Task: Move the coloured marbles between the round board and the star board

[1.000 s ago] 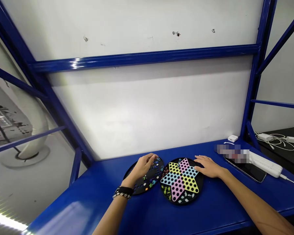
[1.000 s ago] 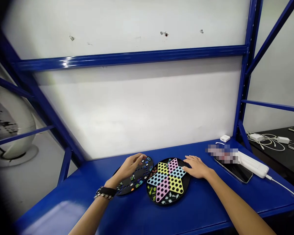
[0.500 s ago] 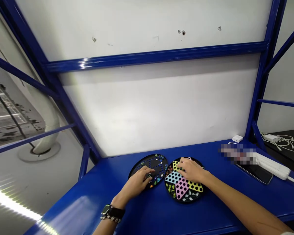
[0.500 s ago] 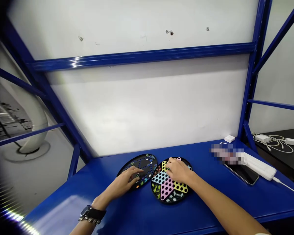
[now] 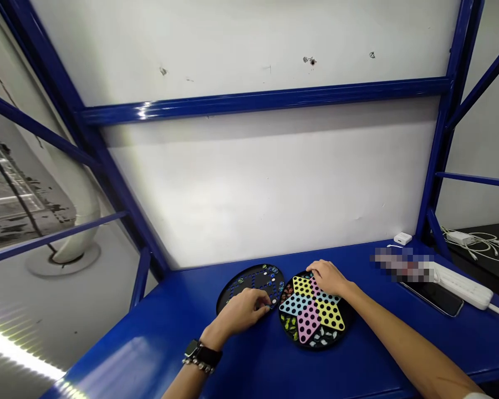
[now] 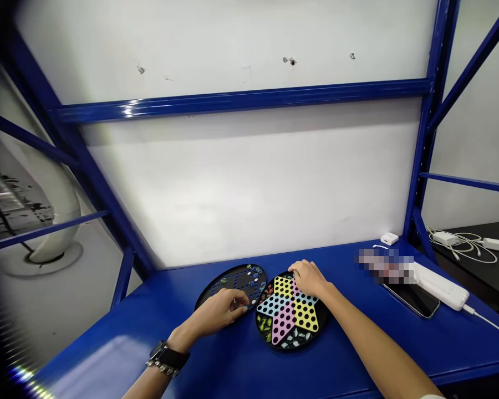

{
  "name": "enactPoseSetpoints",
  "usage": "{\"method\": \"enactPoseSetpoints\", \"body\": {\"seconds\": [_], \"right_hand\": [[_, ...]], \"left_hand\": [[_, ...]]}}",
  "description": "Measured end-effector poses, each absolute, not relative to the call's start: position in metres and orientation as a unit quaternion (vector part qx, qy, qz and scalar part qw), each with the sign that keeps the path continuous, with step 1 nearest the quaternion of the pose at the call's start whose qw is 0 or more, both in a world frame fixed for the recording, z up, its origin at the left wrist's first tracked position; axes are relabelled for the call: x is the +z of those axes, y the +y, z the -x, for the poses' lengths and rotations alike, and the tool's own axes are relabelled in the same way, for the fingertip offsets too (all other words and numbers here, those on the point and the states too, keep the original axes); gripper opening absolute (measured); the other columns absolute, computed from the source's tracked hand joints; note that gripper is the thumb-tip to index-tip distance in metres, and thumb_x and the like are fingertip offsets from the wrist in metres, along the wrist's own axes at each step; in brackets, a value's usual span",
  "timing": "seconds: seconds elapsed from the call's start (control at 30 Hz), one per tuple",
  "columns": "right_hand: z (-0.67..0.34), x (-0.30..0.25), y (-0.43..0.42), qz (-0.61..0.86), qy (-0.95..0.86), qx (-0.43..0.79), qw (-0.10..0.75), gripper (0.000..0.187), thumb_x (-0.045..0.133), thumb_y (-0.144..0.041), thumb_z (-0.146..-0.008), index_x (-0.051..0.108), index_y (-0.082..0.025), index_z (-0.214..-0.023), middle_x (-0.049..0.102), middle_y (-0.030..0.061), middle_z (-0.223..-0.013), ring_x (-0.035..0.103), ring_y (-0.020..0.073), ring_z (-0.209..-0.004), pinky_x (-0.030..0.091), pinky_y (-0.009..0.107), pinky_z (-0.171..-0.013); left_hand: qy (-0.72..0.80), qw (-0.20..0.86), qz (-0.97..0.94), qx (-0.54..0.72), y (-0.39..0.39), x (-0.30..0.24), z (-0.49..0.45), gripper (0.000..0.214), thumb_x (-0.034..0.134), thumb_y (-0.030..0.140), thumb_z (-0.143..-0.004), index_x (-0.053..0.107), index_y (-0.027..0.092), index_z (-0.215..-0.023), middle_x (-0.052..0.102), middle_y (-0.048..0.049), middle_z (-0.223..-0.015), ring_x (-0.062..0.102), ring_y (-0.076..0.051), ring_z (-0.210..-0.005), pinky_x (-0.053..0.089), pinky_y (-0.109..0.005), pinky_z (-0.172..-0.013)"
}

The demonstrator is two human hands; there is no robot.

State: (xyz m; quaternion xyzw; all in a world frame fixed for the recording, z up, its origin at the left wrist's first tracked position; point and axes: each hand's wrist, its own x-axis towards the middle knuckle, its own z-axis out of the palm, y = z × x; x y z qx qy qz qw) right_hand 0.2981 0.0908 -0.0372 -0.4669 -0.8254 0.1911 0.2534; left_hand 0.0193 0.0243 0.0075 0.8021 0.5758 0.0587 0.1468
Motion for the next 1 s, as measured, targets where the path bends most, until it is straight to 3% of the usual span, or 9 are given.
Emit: {"method": "enactPoseSetpoints", "body": {"seconds": [0.17,0.47,0.73,1.0], "right_hand": [[-0.32,-0.045,0.096,0.493,-0.774,0.214,0.335,0.038,0.032,-0.023,-0.095,0.066,-0.02,-0.113,0.065,0.0078,-0.118,0.058,0.0204,-0.109,0.044,0.034,-0.096],[-0.321,-0.046,0.09,0.505,-0.798,0.167,0.284,0.034,0.035,-0.025,-0.095,0.066,-0.022,-0.109,0.063,0.0063,-0.115,0.057,0.0201,-0.108,0.04,0.033,-0.094],[-0.319,-0.049,0.087,0.506,-0.804,0.178,0.256,0.037,0.032,-0.027,-0.097,0.066,-0.022,-0.111,0.062,0.0069,-0.115,0.054,0.0216,-0.108,0.037,0.037,-0.094],[-0.318,-0.048,0.085,0.511,-0.804,0.182,0.244,0.037,0.032,-0.028,-0.096,0.065,-0.023,-0.111,0.062,0.0068,-0.116,0.053,0.0223,-0.109,0.036,0.04,-0.094]], "left_hand": [[0.56,0.111,-0.802,0.173,0.038,0.016,-0.051,0.027,0.049,0.04,-0.085,0.069,0.026,-0.096,0.072,-0.002,-0.092,0.064,-0.02,-0.078,0.045,-0.028,-0.069],[0.517,0.058,-0.834,0.185,0.08,-0.016,-0.128,0.027,0.048,0.031,-0.089,0.069,0.024,-0.105,0.07,-0.0061,-0.108,0.061,-0.025,-0.103,0.046,-0.035,-0.087],[0.608,0.054,-0.771,0.182,0.095,-0.009,-0.046,0.04,0.033,0.019,-0.092,0.06,0.017,-0.122,0.064,-0.0107,-0.125,0.057,-0.024,-0.117,0.043,-0.036,-0.099],[0.624,0.054,-0.771,0.115,0.111,-0.02,-0.031,0.036,0.043,0.026,-0.089,0.065,0.023,-0.117,0.064,-0.0086,-0.124,0.06,-0.024,-0.113,0.045,-0.033,-0.095]]}}
